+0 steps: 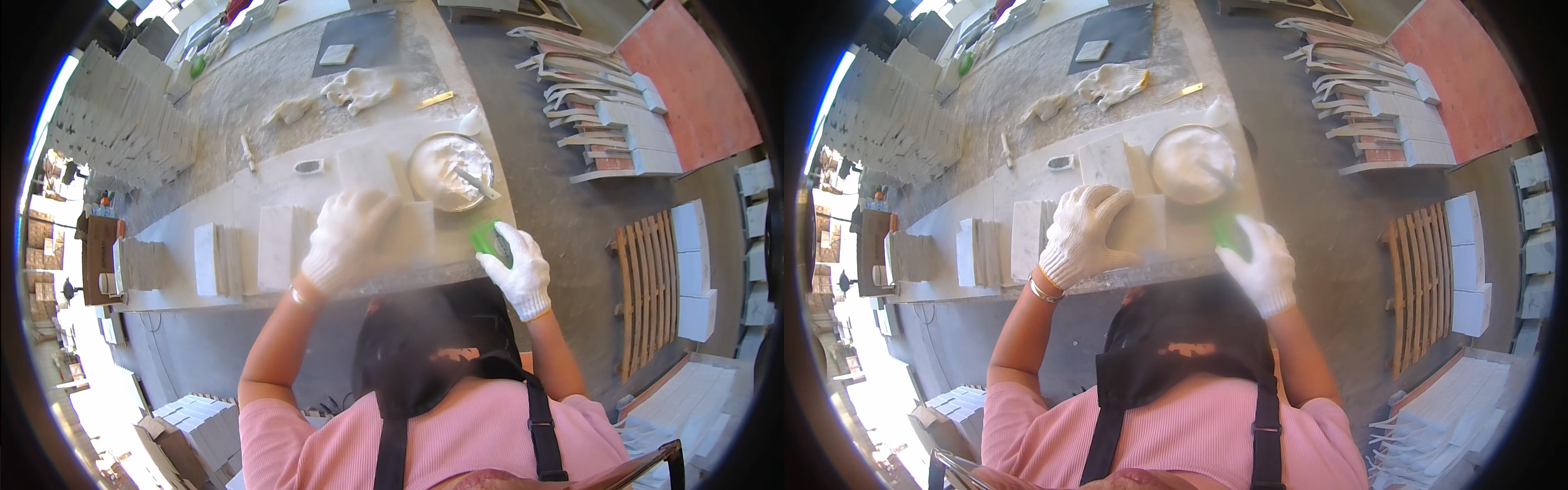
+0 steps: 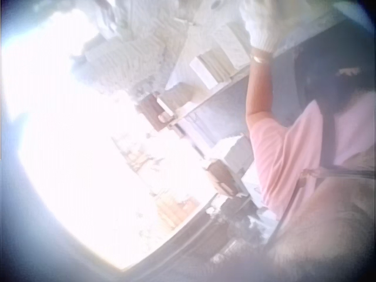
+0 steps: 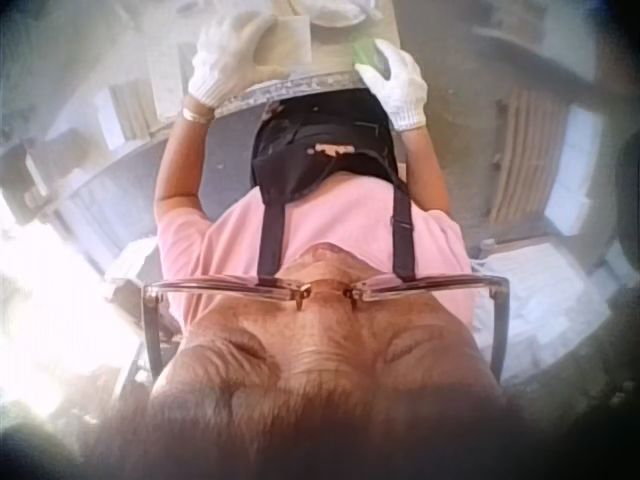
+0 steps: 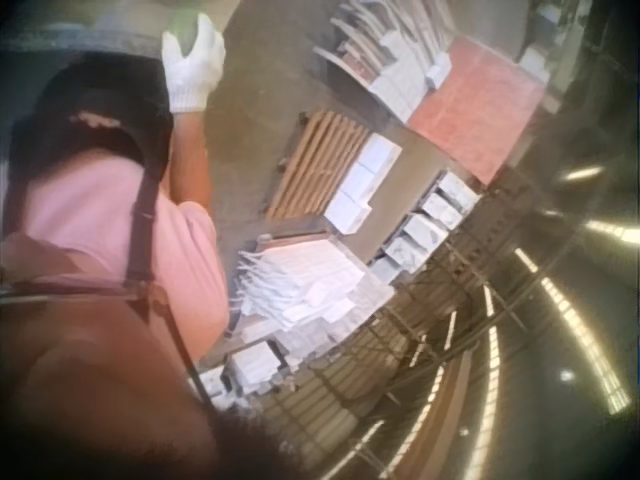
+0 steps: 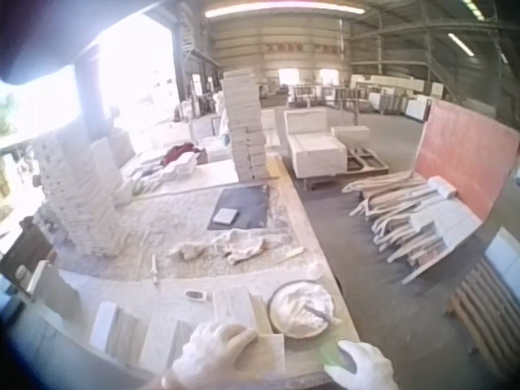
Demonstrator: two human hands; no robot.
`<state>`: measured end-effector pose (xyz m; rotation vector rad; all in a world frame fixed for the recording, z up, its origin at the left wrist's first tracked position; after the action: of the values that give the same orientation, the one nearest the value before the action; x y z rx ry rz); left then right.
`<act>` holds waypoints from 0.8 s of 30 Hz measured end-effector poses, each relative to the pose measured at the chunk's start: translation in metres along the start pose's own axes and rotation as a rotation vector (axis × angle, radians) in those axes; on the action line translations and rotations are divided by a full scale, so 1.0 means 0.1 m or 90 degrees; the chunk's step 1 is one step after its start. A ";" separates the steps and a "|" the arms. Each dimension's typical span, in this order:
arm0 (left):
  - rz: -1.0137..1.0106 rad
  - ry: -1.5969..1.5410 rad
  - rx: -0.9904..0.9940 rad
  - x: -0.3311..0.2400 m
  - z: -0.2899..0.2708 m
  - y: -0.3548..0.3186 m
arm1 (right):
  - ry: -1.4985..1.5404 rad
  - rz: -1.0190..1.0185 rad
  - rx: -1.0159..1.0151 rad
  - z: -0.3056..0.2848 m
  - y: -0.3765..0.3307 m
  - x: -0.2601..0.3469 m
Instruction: The person applies a white paste to the edges of rectangular white tiles using a small metal spatula, then smooths the edges with a green plastic scraper. The person handles tiles one at a time, repeatedly scooping paste and spreading it along the tile edges before stacking the treated tiles.
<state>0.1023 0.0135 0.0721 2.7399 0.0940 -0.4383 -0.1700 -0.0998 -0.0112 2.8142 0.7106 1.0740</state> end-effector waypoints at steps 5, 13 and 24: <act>0.004 -0.021 -0.006 0.02 -0.01 -0.07 | 0.603 0.268 0.033 0.00 -0.09 0.37; -0.010 -0.060 -0.003 0.07 -0.01 -0.06 | 0.569 0.197 0.004 0.55 0.38 0.95; 0.001 -0.084 -0.038 0.13 0.05 -0.11 | 0.403 0.109 0.010 0.41 0.45 1.08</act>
<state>0.1118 0.0222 0.0594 2.6437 0.0690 -0.6037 -0.0549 -0.0883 0.0333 2.5679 0.5029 2.0316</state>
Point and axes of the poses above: each hand's wrist, its own y-axis towards the middle knuckle, its own z-axis out of the palm, x = y × z, the point moved 4 cm from there along y, towards the middle knuckle, and after that the axes turned 13 degrees about -x, right-handed, at the moved point
